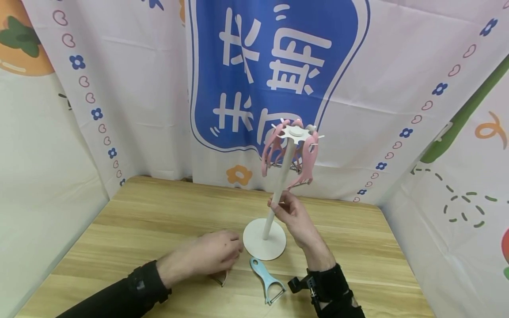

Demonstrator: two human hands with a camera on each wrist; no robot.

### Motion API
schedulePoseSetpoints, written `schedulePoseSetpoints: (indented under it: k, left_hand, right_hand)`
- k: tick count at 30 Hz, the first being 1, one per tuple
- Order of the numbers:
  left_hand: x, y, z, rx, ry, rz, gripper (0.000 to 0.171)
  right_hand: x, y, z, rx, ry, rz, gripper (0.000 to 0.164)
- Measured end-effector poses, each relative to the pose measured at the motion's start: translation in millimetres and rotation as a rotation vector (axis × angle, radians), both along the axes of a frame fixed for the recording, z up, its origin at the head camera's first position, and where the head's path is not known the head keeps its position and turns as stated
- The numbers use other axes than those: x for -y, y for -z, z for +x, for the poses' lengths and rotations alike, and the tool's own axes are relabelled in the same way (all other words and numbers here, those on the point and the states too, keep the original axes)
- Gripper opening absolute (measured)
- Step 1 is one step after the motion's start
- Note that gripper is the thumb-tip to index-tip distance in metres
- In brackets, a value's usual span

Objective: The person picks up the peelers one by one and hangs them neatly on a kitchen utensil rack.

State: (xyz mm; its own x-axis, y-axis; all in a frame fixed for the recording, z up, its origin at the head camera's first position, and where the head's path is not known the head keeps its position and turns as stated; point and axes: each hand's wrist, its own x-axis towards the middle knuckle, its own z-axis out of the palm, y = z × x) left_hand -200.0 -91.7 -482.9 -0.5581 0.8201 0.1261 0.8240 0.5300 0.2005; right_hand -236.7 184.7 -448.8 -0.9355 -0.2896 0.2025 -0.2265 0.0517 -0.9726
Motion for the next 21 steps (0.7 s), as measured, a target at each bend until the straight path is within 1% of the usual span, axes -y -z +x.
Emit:
schedulePoseSetpoints:
  k: [4,6,7,11,13,16,21]
  left_hand:
    - [-5,1.9,7.9,-0.002,-0.125,-0.002,0.008]
    - [-7,4.0,11.2,-0.006,-0.172,-0.005,0.01]
    - [-8,5.4,12.6,-0.021,-0.191,-0.01,0.012]
    - [-10,11.0,16.3,-0.08,-0.232,-0.017,0.019]
    - [-11,13.1,17.1,-0.088,-0.248,-0.017,0.021]
    - [-11,14.8,16.9,-0.058,-0.276,-0.02,0.023]
    - [-10,14.4,15.3,0.001,-0.307,-0.039,0.021]
  right_hand:
    - [0,-0.2,0.2,0.008,-0.001,0.0,0.033]
    - [0,-0.3,0.3,0.01,-0.002,0.001,0.035]
    - [0,-0.1,0.3,0.01,-0.003,0.0,0.036]
    - [0,-0.2,0.4,0.013,-0.003,-0.002,0.039]
    - [0,0.0,0.3,0.015,-0.002,-0.004,0.039]
    - [0,0.3,0.0,0.021,0.0,-0.003,0.037]
    - [0,0.2,0.0,0.024,0.003,-0.004,0.036]
